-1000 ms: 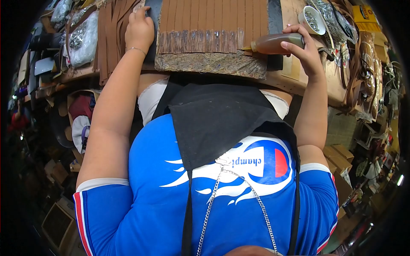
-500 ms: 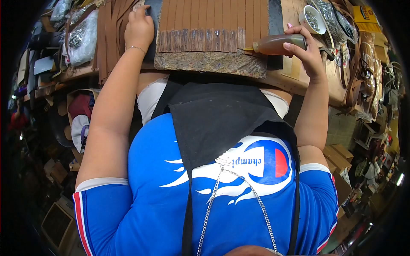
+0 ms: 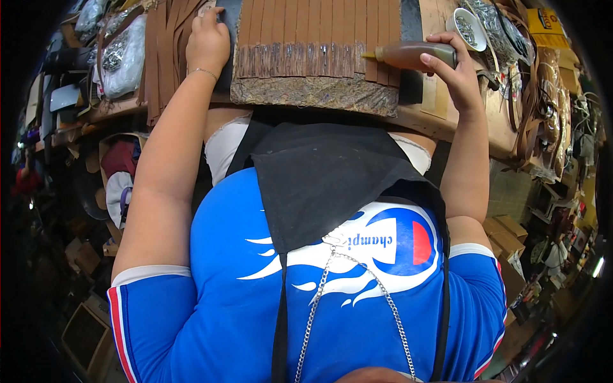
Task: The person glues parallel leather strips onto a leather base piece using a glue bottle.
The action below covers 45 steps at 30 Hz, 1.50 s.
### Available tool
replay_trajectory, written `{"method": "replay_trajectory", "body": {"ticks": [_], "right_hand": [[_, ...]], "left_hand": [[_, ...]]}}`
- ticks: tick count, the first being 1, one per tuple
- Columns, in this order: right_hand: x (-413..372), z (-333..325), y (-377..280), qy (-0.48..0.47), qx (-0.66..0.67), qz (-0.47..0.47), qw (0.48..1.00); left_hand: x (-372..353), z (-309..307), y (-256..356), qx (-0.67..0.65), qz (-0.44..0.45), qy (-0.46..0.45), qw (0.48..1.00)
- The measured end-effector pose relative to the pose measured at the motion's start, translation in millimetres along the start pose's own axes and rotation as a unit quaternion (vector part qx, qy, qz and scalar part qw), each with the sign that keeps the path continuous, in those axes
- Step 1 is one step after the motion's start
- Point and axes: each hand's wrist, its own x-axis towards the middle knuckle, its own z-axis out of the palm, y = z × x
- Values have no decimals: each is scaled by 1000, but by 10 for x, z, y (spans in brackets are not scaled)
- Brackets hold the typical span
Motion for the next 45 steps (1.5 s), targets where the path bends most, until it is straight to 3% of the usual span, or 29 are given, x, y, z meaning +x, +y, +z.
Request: {"method": "replay_trajectory", "body": {"ticks": [8, 10, 17, 23, 28, 45], "right_hand": [[67, 3, 37, 38, -33, -31, 998], [27, -51, 4, -15, -16, 13, 1000], [-29, 70, -56, -6, -8, 0, 1000], [-90, 50, -121, -55, -13, 25, 998], [3, -73, -11, 44, 5, 3, 999], [-18, -101, 7, 25, -11, -2, 1000]], "left_hand": [[0, 0, 3, 2, -10, -9, 1000], [1, -8, 2, -2, -11, -14, 1000], [-5, 16, -16, -4, -2, -1, 1000], [-1, 12, -15, -4, -11, -9, 1000], [-3, 3, -7, -4, 0, 0, 1000], [17, 17, -49, 0, 7, -5, 1000]]}}
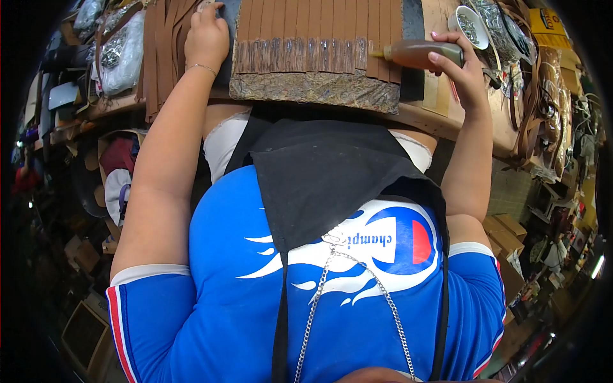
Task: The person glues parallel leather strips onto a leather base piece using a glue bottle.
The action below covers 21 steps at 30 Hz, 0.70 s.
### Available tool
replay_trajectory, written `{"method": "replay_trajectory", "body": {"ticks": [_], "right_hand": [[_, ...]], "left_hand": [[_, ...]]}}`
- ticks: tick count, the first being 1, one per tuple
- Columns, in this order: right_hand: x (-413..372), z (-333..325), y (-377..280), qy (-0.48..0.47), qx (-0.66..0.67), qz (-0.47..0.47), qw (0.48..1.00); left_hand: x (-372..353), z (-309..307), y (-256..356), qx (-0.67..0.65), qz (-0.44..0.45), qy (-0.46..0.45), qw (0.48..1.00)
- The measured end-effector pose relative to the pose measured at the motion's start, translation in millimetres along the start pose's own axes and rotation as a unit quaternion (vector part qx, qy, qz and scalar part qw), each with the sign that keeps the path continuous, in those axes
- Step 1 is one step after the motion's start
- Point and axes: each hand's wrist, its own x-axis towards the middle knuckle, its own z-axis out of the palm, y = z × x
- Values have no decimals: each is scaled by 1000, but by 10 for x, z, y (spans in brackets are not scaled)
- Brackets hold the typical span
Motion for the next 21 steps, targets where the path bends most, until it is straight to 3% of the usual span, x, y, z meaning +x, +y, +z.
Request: {"method": "replay_trajectory", "body": {"ticks": [2, 5, 11, 14, 17, 21], "right_hand": [[-60, -34, -59, -69, -5, 44, 997], [-115, -4, -138, -91, 5, 58, 994], [0, 37, -16, -3, -5, 8, 1000], [4, 40, 24, -3, -10, -2, 1000], [-66, -18, -42, -72, 9, 51, 996], [-87, -24, -82, -89, 9, 61, 994]], "left_hand": [[1, 3, -9, 3, 3, 1, 1000], [-4, 1, -9, 1, 1, -2, 1000], [-2, -3, -2, 0, -7, -6, 1000], [-3, -10, 5, -5, -5, -4, 1000], [-2, -5, 1, -9, -5, -3, 1000], [-1, -49, 50, -5, -18, -18, 1000]]}}
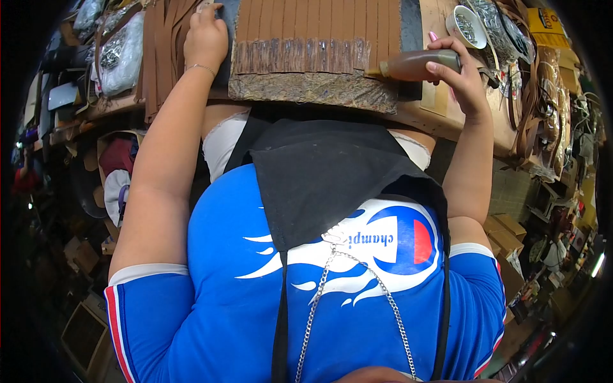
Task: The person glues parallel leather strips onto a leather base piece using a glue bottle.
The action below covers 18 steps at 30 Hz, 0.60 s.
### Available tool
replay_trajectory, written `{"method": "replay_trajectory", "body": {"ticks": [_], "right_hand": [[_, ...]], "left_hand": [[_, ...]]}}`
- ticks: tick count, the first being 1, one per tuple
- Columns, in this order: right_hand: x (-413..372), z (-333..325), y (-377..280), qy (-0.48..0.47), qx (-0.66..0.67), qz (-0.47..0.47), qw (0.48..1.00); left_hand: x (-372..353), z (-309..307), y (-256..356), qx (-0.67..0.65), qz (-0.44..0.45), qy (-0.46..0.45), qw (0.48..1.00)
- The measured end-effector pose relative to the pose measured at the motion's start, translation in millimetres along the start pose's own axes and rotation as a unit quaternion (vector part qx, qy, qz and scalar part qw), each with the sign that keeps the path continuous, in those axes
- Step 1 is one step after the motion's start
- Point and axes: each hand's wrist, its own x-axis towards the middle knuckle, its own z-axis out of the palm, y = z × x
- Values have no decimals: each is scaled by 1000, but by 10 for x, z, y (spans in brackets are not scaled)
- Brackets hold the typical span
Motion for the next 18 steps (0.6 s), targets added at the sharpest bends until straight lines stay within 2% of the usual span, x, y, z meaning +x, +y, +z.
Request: {"method": "replay_trajectory", "body": {"ticks": [2, 4, 8, 9, 10, 11, 12, 14, 16, 18], "right_hand": [[24, -10, 28, 45, 39, -39, 997], [54, -41, 45, 57, 67, -49, 995], [-1, -61, 222, 137, 286, -48, 947], [-10, -26, 329, 158, 329, -39, 930], [-9, 3, 411, 175, 371, -30, 912], [-22, 96, 380, 163, 408, -47, 897], [-17, 181, 389, 159, 448, -58, 878], [-34, 248, 492, 150, 499, -33, 853], [-24, 316, 540, 147, 500, -37, 853], [-28, 328, 568, 146, 499, -40, 854]], "left_hand": [[-4, 17, -12, -6, -3, -3, 1000], [37, 98, -154, -89, 51, 72, 992], [303, -6, -293, -121, 136, 163, 970], [403, -108, -196, -242, 4, 112, 964], [519, -192, -88, -354, -131, 56, 924], [654, -209, 182, -514, -121, 94, 844], [790, -210, 397, -516, -116, 98, 843], [1052, -153, 722, -660, -202, -18, 723], [1423, 51, 925, -619, -161, -236, 732], [1807, 525, 1064, -501, -85, -303, 806]]}}
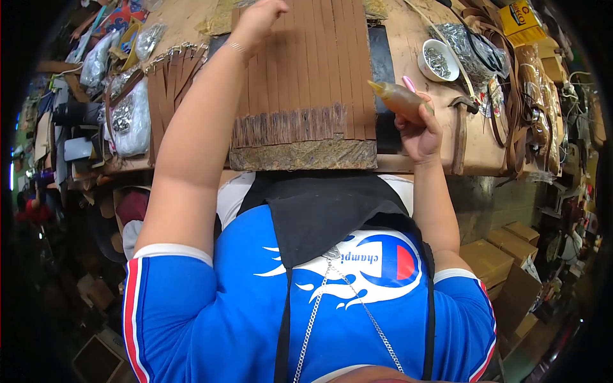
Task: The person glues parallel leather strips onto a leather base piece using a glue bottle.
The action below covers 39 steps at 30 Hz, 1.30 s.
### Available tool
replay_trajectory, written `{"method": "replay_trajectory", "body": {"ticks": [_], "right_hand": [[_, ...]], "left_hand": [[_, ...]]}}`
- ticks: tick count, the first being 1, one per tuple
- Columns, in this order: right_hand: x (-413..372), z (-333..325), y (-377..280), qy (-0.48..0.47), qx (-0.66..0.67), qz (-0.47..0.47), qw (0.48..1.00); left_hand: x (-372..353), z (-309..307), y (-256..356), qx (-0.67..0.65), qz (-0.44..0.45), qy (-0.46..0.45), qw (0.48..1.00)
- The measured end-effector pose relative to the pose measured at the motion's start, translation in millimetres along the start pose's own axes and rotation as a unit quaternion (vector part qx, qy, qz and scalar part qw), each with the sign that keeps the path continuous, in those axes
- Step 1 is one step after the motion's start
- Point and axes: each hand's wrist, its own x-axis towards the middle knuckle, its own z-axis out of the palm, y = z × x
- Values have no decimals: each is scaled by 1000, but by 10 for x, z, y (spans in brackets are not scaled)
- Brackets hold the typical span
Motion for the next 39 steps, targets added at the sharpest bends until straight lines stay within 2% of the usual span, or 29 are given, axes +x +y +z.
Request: {"method": "replay_trajectory", "body": {"ticks": [1, 2, 3, 5, 8, 9, 12, 17, 18, 20, 21, 22, 23, 24, 25, 27, 28, 29, 30, 31, 32, 34, 36, 39], "right_hand": [[3, -11, 1, 10, 30, -2, 999], [7, -32, 9, 21, 60, -3, 998], [3, -80, 34, 26, 61, -1, 998], [30, -190, 65, -11, 97, 9, 995], [31, -230, 99, -9, 118, 11, 993], [44, -244, 108, -8, 120, 13, 993], [45, -274, 97, -24, 115, 16, 993], [45, -238, 66, -12, 97, 11, 995], [24, -87, 18, 47, 71, -15, 996], [26, 14, -151, 25, -63, -36, 997], [36, 57, -244, 27, -65, -35, 997], [44, 91, -334, 5, -145, -42, 989], [58, 123, -411, -17, -222, -49, 974], [88, 144, -475, -17, -222, -48, 974], [121, 157, -536, -38, -294, -48, 954], [133, 264, -662, -65, -394, -41, 916], [140, 296, -685, -65, -395, -41, 916], [151, 318, -698, -79, -424, -35, 902], [165, 331, -699, -94, -452, -28, 886], [178, 339, -690, -95, -453, -27, 886], [193, 347, -676, -100, -463, -25, 880], [215, 358, -645, -109, -475, -20, 873], [247, 353, -622, -102, -496, -29, 862], [259, 358, -611, -96, -494, -14, 864]], "left_hand": [[150, 159, 25, 174, 128, 19, 976], [242, 357, 53, 339, 250, 37, 906], [232, 513, 107, 338, 248, 32, 907], [88, 756, 315, 433, 208, 114, 870], [-108, 914, 354, 435, 241, 79, 864], [-225, 952, 415, 477, 206, 59, 852], [-353, 1001, 415, 502, 188, 37, 843], [-292, 966, 296, 501, 218, 29, 837], [-313, 962, 292, 509, 236, 21, 828], [-333, 928, 375, 506, 215, -7, 835], [-361, 891, 322, 463, 255, 9, 849], [-397, 824, 273, 419, 295, 26, 858], [-498, 750, 274, 418, 294, 26, 859], [-657, 667, 300, 407, 304, 63, 859], [-767, 560, 304, 395, 313, 99, 858], [-887, 152, 82, 408, 387, 136, 816], [-831, -139, -252, 377, 354, 193, 834], [-976, -367, -348, 450, 298, 219, 813], [-1130, -530, -431, 446, 272, 251, 815], [-1213, -657, -607, 390, 293, 291, 823], [-1298, -709, -735, 389, 291, 293, 823], [-1480, -764, -933, 339, 115, 358, 863], [-1597, -611, -975, 335, 82, 363, 866], [-1592, -546, -942, 344, 114, 361, 859]]}}
